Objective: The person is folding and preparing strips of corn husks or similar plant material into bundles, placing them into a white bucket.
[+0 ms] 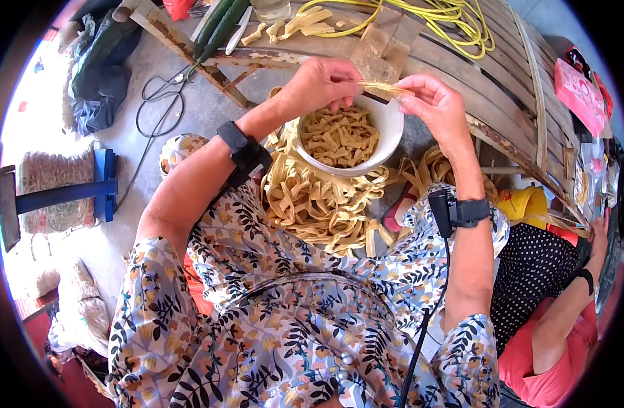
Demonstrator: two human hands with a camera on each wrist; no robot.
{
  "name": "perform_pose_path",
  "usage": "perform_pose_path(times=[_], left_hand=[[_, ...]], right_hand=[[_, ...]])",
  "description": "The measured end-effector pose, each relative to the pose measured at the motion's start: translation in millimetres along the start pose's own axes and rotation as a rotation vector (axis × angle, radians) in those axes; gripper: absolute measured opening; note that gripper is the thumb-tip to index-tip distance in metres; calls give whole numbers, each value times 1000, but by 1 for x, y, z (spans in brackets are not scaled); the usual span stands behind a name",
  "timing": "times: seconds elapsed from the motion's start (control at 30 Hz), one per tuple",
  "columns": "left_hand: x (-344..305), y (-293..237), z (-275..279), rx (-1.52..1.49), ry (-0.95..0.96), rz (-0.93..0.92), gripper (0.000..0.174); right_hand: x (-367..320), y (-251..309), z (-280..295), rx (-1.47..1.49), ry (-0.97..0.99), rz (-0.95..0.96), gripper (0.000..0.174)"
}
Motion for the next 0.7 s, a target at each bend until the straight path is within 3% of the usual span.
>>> perform_pose_path(times=[0.03, 0.13, 0.33, 0.43, 0.53, 0.63, 0.7], left_hand=[[-1, -2, -3, 48, -41, -22, 17], [-4, -7, -5, -86, 85, 11, 19], [-10, -4, -6, -52, 34, 90, 22], [-4, 3, -6, -226, 205, 47, 19], [1, 9, -11, -376, 271, 128, 17], [3, 9, -12, -301, 175, 141, 15], [-2, 2, -7, -172, 2, 112, 16]], right_hand=[[-2, -3, 1, -2, -16, -3, 13], [-1, -10, 2, -17, -51, 25, 12], [-3, -8, -4, -143, -72, 74, 12], [-2, -3, -5, -136, -94, 164, 12], [-3, 7, -13, -80, -69, 272, 12], [-4, 7, -13, -47, -15, 312, 11], [-4, 7, -11, -52, 32, 274, 10]])
Point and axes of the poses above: each hand's wrist, its own x-axis towards the middle knuckle, its own z-axis out of the back of the hand, y = z × x, the point moved 3 cm from there along x, towards the middle knuckle, and after that the axes turned 14 degrees about z, right-handed, at the moved point
